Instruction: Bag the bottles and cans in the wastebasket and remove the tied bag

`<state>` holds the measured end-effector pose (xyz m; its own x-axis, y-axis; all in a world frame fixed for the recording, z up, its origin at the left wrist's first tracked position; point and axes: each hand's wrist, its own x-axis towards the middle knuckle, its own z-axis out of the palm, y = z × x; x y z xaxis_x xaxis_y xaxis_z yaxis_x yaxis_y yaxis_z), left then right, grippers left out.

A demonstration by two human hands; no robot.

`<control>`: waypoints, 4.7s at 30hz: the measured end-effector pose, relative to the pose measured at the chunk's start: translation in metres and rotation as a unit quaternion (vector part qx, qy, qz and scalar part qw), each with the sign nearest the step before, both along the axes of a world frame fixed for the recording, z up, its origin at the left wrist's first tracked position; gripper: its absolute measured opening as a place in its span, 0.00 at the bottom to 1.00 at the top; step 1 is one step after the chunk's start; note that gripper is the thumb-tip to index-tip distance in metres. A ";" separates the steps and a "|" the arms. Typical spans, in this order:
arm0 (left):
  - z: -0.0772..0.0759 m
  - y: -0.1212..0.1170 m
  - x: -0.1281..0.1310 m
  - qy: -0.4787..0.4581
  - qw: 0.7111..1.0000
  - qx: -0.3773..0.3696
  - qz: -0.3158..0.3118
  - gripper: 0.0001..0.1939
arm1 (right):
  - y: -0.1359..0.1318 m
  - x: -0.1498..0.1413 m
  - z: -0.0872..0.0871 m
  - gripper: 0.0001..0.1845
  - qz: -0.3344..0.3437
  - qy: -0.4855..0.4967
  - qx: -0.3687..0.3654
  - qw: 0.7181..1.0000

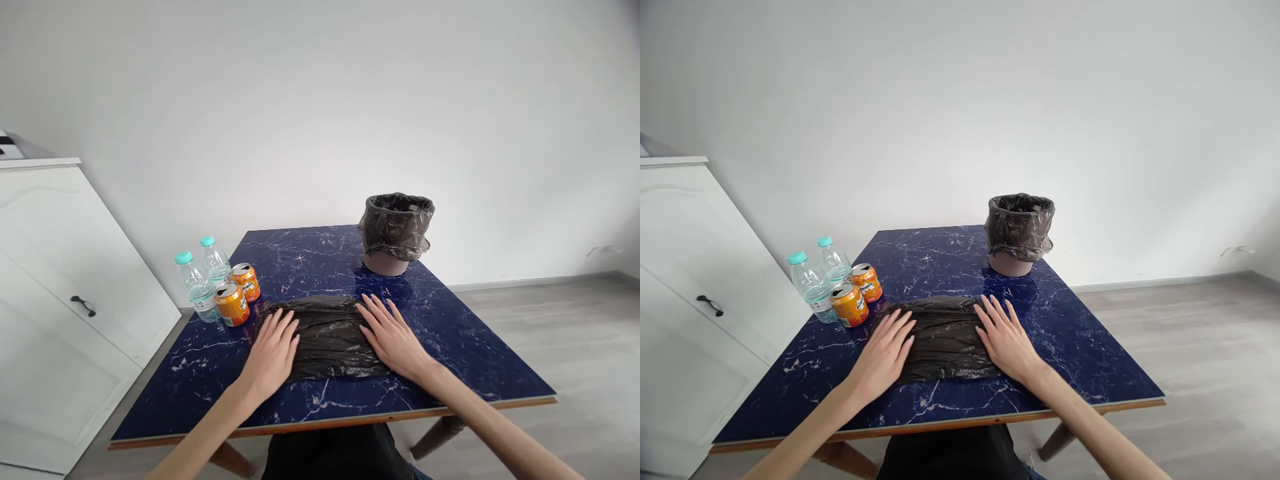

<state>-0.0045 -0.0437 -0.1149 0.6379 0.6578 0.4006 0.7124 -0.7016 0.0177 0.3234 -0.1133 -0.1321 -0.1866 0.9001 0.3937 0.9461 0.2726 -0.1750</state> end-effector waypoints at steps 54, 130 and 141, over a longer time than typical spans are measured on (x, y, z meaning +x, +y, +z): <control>0.084 -0.048 -0.057 -0.137 0.940 -0.285 -0.128 0.15 | -0.114 -0.118 0.001 0.06 0.295 0.338 0.019 0.894; -0.009 0.064 0.060 -0.023 0.962 -0.189 -0.198 0.31 | 0.031 0.066 -0.026 0.41 -0.430 0.077 -0.168 0.884; 0.004 0.059 0.063 -0.109 0.956 -0.199 -0.184 0.20 | 0.048 0.006 -0.005 0.36 -0.133 0.095 0.024 0.986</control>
<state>0.0589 0.0157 -0.1110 0.7852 0.5337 0.3141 0.3683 -0.8103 0.4559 0.3297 -0.0651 -0.1372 0.1351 0.8868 0.4419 0.9365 0.0314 -0.3494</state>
